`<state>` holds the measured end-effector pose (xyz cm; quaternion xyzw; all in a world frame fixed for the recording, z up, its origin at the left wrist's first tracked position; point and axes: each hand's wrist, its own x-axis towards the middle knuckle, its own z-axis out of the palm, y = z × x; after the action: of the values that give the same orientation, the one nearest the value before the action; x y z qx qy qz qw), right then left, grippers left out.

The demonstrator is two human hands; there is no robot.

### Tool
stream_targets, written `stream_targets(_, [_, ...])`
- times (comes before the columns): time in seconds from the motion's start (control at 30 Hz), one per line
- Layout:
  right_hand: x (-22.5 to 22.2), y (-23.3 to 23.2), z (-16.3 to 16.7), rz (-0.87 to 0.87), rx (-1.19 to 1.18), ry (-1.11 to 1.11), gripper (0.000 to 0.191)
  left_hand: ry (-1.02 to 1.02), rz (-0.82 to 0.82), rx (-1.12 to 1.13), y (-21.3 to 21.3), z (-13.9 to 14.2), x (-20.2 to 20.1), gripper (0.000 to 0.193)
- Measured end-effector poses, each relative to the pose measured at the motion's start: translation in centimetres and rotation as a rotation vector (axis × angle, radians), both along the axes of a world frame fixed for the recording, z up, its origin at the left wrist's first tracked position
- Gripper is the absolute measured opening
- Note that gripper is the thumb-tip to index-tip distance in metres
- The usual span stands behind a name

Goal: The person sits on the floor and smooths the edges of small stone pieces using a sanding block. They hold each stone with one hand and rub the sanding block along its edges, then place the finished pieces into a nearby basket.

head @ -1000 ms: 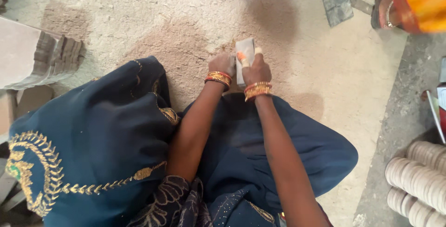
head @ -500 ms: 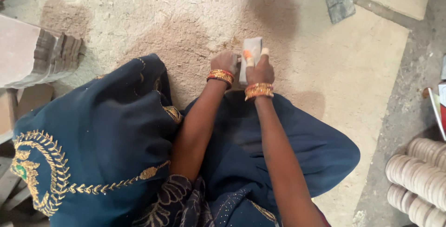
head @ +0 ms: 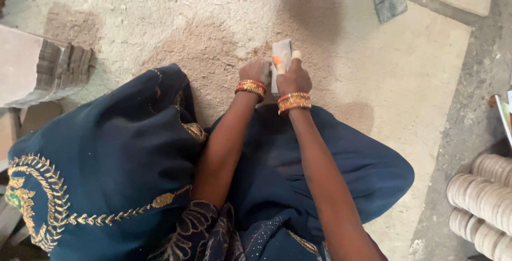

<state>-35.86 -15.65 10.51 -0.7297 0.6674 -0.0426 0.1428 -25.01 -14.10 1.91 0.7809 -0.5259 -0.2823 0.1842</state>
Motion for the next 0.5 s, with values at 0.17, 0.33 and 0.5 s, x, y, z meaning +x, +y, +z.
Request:
stream_targets(0.17, [1.3, -1.0, -0.2, 0.105, -0.071, -0.019, 0.031, 0.061, 0.109, -0.009, -0.2, -0.2, 0.5, 0.035])
stream_targets(0.33, [-0.8, 2.6, -1.6, 0.058, -0.050, -0.003, 0.036, 0.075, 0.147, 0.033, -0.3, -0.5, 0.3, 0.036])
stream_targets(0.5, [-0.9, 0.2, -1.3, -0.050, -0.103, -0.046, 0.040, 0.004, -0.005, 0.039, 0.0, 0.3, 0.1, 0.028])
